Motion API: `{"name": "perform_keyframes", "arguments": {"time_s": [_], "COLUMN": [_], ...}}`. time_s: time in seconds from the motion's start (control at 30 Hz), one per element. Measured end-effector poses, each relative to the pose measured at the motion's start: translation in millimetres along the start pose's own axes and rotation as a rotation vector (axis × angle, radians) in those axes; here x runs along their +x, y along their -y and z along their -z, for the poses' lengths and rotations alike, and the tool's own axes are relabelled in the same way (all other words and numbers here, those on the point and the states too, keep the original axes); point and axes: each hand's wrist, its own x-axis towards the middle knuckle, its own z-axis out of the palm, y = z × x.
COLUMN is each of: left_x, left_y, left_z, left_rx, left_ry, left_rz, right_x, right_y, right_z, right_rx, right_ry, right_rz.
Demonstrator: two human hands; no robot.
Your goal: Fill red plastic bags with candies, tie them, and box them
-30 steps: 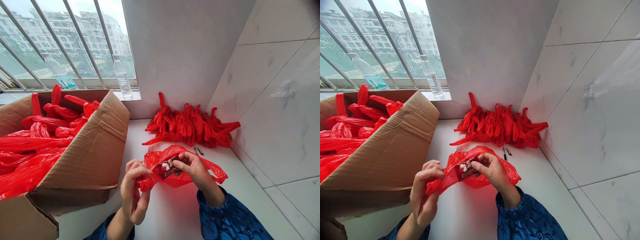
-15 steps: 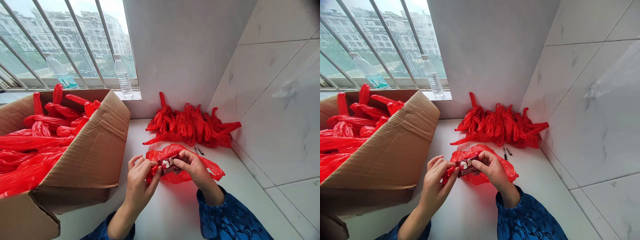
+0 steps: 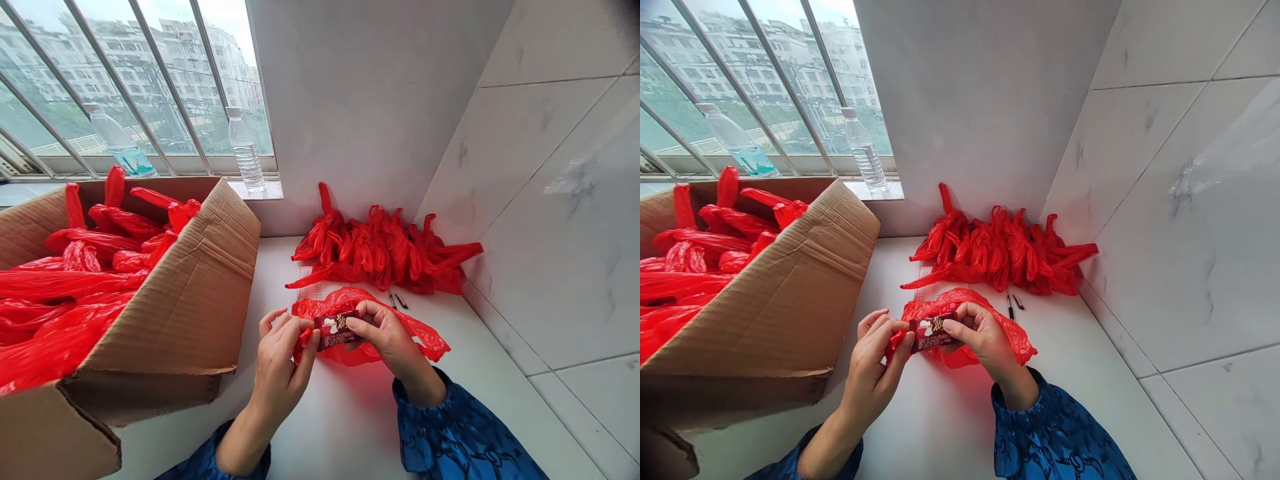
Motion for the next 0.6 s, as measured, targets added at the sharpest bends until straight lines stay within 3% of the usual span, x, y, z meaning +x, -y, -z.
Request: {"name": "perform_keyframes", "arguments": {"time_s": [0.6], "left_x": [-0.8], "left_y": [0.6], "left_z": [0.7], "left_rx": [-0.029], "left_ry": [0.002], "left_rz": [0.001], "right_x": [-0.2], "right_y": [-1.5], "right_z": [0.2], "right_rx": [-0.004], "right_ry": [0.022], "right_rz": [-0.009]}}
